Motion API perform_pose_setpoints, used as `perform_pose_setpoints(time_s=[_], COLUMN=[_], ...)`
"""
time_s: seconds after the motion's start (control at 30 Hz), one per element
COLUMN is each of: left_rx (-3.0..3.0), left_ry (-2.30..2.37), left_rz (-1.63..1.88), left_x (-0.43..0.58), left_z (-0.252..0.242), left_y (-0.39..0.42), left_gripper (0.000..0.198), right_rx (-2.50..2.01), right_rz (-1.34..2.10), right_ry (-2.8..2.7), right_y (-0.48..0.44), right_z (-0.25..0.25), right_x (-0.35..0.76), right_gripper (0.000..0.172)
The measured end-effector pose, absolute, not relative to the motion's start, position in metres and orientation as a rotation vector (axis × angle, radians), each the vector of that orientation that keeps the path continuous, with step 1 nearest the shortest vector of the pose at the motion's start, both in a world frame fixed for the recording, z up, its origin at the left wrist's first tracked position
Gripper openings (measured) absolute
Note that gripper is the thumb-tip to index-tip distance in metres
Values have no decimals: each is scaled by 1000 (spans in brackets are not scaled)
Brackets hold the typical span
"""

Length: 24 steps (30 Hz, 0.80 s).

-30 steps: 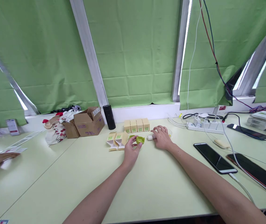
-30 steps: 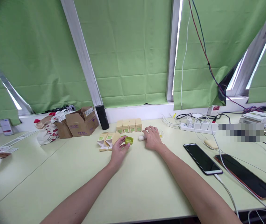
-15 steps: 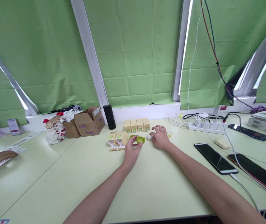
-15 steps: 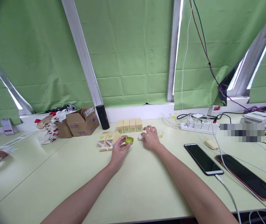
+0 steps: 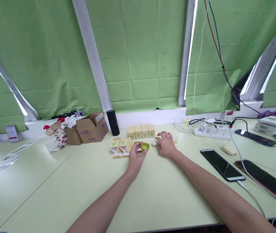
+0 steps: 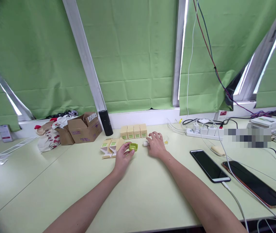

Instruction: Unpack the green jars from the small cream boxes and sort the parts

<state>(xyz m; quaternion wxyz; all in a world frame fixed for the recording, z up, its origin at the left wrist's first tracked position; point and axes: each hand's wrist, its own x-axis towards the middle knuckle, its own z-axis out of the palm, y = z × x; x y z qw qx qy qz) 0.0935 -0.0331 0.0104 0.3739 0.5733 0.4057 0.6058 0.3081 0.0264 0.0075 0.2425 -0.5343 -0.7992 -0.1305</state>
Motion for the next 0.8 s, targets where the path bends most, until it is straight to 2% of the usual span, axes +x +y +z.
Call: perform_pose_setpoints(time_s=[0.1,0.2,0.27,0.37,0.47,0.53,0.67,0.8], left_rx=[1458,1456,1461,1484,1511,1517,1502,1509], left_ry=[1004,983,964,931,913,906,873,821], left_rz=[1553,1565,1574,1579,1557,1532,1482,1432], left_x=[94,94,95,96,97,97,100,104], left_z=[13,17,19,20,21,22,22,19], left_y=[-35,-39,-41,-44,-47,-48,-53,-55], left_gripper=[44,44,44,43,43,44,47,46], right_rx=[-1421,-1330,-1380,-1421,-1309,-1203,-1058,-944], right_rz=[-357,-231,-7,381,572,574,479,389], right_ry=[-2108,-2195,-2205,-2069,-1862,-1732,-1628,-1684], right_y=[7,-22,-40,-55,-57,-55,-54,-57], right_z=[13,18,18,11,2,-2,-3,0], right_x=[302,287,273,255,247,247,252,255], right_gripper=[44,21,12,14,15,19,42,50])
